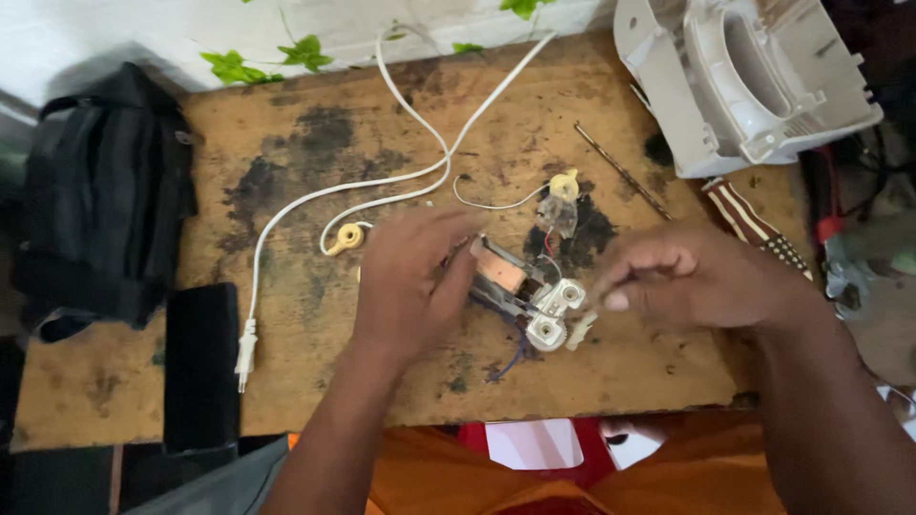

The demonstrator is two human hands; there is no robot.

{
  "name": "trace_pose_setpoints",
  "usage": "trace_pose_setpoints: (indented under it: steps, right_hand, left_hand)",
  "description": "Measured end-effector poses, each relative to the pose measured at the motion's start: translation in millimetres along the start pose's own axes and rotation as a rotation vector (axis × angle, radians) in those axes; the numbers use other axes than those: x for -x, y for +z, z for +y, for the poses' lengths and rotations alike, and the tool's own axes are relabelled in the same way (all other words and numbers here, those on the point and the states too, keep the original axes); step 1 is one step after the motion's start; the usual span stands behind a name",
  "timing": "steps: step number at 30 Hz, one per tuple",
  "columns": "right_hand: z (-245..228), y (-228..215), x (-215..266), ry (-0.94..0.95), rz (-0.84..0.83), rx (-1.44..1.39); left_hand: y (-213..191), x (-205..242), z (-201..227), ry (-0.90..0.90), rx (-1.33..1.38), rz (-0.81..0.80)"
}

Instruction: The person manipulates a small yellow plastic component attached to a wire, repeatedly twisting and pulling the wire with both hands. The workspace contains a disassembled motor assembly, a power cord, and various tools on a wooden table.

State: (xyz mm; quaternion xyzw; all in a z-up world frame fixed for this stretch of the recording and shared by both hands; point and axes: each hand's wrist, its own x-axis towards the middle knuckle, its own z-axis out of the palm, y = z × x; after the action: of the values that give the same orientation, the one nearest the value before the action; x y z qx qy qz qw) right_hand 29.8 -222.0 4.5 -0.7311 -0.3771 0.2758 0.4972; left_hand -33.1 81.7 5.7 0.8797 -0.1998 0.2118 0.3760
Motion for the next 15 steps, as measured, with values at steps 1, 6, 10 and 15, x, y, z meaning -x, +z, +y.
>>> trace_pose_setpoints:
  steps: [1, 6, 10, 15]
  right_hand:
    - [-3, -3, -1, 0.008, 0.007, 0.002]
    - [-11, -11, -9, 0.279, 0.019, -0.101]
    - [-21, -22, -18, 0.352, 0.013, 0.015]
    - [-38, -27, -48, 0.605, 0.261, 0.393]
  left_hand:
    - [2, -8, -5, 0.003, 0.010, -0.003]
    - [8, -44, -12, -0.154, -0.008, -0.243]
    - [17, -67, -22, -0.330, 0.008, -0.324]
    - [25, -87, -18, -0.361, -0.108, -0.547]
